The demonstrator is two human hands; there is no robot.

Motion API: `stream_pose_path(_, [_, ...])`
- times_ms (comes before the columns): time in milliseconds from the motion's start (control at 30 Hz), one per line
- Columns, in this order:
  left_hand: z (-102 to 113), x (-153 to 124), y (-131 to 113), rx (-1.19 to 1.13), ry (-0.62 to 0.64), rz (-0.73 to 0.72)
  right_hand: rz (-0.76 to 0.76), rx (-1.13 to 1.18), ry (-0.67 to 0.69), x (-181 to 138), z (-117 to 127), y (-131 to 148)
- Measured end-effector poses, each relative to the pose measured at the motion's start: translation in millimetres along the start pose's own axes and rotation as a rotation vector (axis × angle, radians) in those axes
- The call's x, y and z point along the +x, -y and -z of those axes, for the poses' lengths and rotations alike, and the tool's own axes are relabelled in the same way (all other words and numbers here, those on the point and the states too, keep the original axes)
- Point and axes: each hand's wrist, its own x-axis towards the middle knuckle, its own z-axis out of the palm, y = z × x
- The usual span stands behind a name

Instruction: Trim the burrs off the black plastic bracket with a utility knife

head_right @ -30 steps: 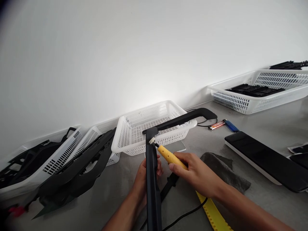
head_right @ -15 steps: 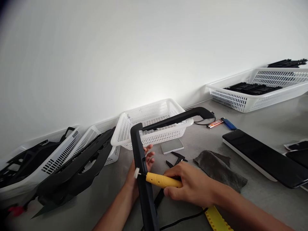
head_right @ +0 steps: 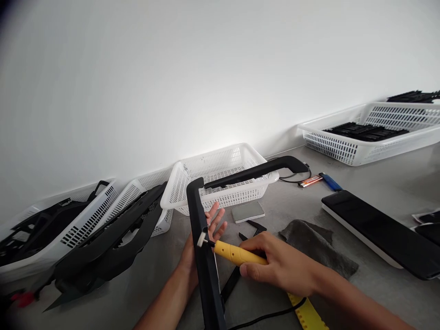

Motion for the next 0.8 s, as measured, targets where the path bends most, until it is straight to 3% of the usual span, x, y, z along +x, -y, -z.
stream_pose_path(167, [-8, -5, -5, -0.020, 0.054, 0.047, -0.088, 0.112, 0.096, 0, 4, 3])
stream_pose_path(300, [-18, -11, -12, 0.036, 0.144, 0.097, -0.033, 0.210, 0.073, -1, 6, 5])
stream_pose_path(400, [-26, -9, -12, 0.077, 0.153, 0.055, 0.028, 0.292, 0.043, -1, 8, 6])
stream_pose_path(567, [-40, 15, 2, -0.002, 0.202, 0.011, 0.133, 0.300, 0.031, 3, 8, 7])
stream_pose_path(800, [-57, 46, 10, -0.025, 0.146, -0.026, 0.203, 0.337, -0.014, 4, 2, 7])
